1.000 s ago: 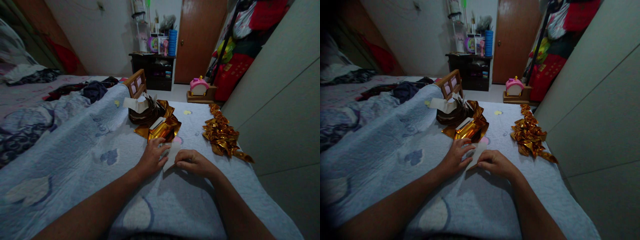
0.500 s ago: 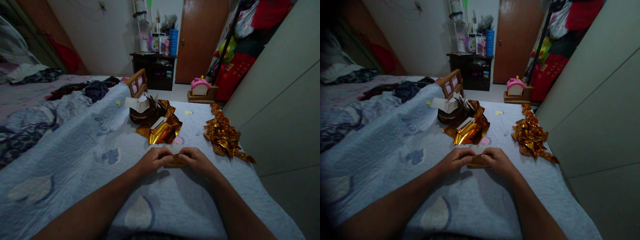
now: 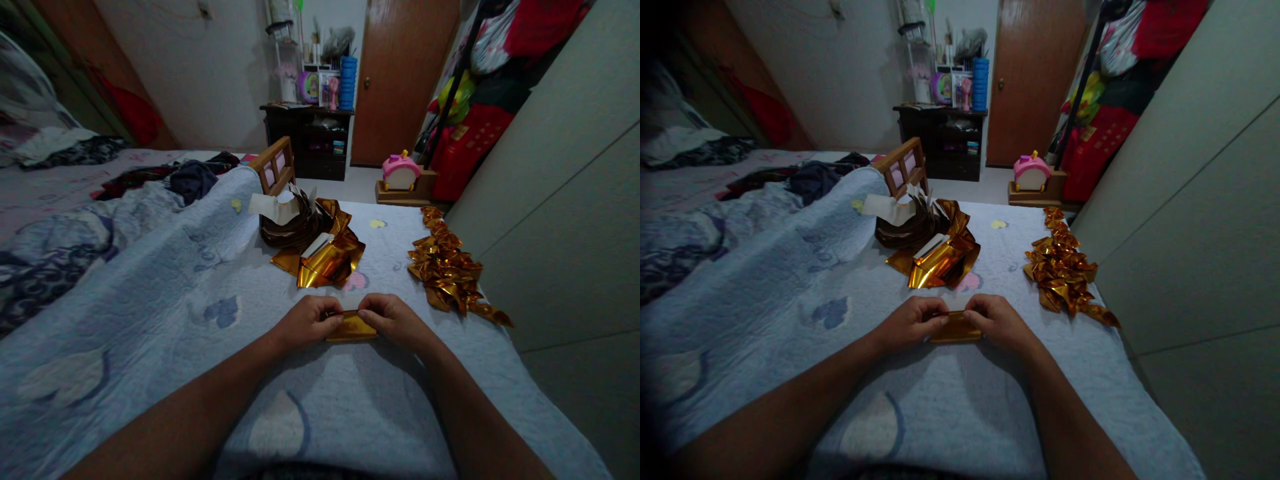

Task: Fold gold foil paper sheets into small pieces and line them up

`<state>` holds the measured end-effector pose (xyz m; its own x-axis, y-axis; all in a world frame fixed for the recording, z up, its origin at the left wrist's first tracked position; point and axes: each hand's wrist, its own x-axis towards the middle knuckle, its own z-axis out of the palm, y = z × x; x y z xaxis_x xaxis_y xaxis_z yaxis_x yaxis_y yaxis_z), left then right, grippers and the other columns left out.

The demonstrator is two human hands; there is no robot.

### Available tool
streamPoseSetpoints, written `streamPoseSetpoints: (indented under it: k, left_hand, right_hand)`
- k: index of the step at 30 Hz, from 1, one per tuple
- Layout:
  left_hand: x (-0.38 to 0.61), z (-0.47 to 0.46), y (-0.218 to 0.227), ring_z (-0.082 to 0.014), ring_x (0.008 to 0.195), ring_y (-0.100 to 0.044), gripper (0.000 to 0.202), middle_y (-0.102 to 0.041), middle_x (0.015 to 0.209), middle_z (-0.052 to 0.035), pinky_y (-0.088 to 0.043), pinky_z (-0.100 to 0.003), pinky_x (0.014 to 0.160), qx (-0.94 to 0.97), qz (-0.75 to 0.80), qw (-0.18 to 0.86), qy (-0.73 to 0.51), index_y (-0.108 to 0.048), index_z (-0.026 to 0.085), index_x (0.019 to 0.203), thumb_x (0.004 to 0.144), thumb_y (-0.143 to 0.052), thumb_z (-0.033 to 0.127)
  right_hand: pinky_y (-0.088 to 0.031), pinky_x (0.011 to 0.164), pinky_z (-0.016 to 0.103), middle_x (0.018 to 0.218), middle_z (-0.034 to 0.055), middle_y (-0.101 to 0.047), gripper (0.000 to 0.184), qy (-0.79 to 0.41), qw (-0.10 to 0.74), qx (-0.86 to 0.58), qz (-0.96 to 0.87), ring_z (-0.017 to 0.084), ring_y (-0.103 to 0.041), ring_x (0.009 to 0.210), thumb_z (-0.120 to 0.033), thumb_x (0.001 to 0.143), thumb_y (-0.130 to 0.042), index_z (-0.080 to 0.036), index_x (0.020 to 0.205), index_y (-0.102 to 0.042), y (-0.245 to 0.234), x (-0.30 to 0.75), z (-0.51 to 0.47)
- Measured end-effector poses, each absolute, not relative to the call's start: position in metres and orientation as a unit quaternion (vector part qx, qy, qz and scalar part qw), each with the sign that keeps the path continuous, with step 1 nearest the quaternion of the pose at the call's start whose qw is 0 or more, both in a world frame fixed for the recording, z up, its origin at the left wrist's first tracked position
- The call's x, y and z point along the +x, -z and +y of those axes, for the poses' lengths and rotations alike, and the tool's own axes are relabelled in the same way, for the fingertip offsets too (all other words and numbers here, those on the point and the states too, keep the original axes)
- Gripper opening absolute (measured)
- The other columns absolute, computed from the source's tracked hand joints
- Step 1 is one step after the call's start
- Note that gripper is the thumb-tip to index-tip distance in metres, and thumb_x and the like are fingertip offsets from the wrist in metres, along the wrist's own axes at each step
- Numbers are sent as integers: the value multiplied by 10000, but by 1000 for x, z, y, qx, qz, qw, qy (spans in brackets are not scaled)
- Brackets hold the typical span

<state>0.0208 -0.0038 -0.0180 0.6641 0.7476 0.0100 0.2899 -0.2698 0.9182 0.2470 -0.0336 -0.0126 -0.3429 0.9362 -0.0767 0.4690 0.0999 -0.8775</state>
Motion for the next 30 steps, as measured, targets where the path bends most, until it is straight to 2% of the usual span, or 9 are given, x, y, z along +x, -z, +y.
streamPoseSetpoints:
  k: [3, 7, 10, 16, 19, 23, 30]
  left_hand:
    - [22, -4, 18, -138, 675, -562, 184, -618, 728, 3, -405, -238, 628, 771, 361, 463, -247, -672, 148, 844, 879, -554, 286]
    - [22, -3, 17, -156, 694, -585, 171, -633, 709, -3, -396, -265, 656, 808, 411, 349, -239, -658, 161, 764, 885, -568, 239]
    - [21, -2, 19, -169, 730, -600, 161, -646, 743, -13, -417, -279, 684, 824, 422, 296, -234, -651, 168, 771, 900, -568, 216]
    - [20, 2, 29, -239, 971, -615, 72, -659, 991, -78, -484, -371, 891, 848, 423, 201, -247, -658, 171, 821, 876, -613, 158]
    - [19, 3, 31, -249, 1013, -612, 55, -655, 1040, -80, -492, -390, 923, 857, 418, 189, -236, -655, 179, 836, 856, -630, 134]
    - [19, 4, 31, -240, 979, -610, 64, -640, 999, -68, -497, -372, 888, 862, 415, 195, -215, -652, 181, 853, 850, -638, 119]
    - [20, 6, 31, -217, 904, -590, 77, -616, 894, -44, -475, -342, 836, 864, 395, 229, -212, -659, 179, 809, 847, -641, 115]
  right_hand:
    - [-370, 586, 244, 659, -23, -568, 154, -432, 262, -516, -691, 126, -490, 604, -262, 863, -546, -184, 758, -626, 15, 245, -34]
    - [-386, 604, 252, 658, -18, -598, 138, -404, 254, -541, -692, 132, -514, 611, -232, 854, -548, -183, 757, -634, 15, 239, -35]
    - [-396, 626, 259, 692, -7, -634, 105, -357, 264, -561, -699, 141, -546, 645, -214, 849, -567, -188, 783, -645, 16, 236, -35]
    - [-429, 691, 292, 812, 22, -667, 104, -276, 271, -594, -706, 169, -587, 731, -190, 846, -604, -189, 930, -665, 28, 236, -31]
    - [-449, 769, 325, 910, 53, -652, 176, -215, 257, -599, -728, 197, -589, 837, -181, 856, -614, -186, 1024, -669, 34, 236, -29]
    - [-451, 884, 367, 1017, 88, -614, 163, -174, 234, -596, -748, 243, -559, 1002, -162, 852, -634, -184, 1007, -682, 37, 235, -29]
    - [-424, 933, 407, 1068, 95, -591, 174, -160, 244, -575, -764, 261, -509, 1026, -154, 822, -689, -189, 993, -679, 40, 235, -26]
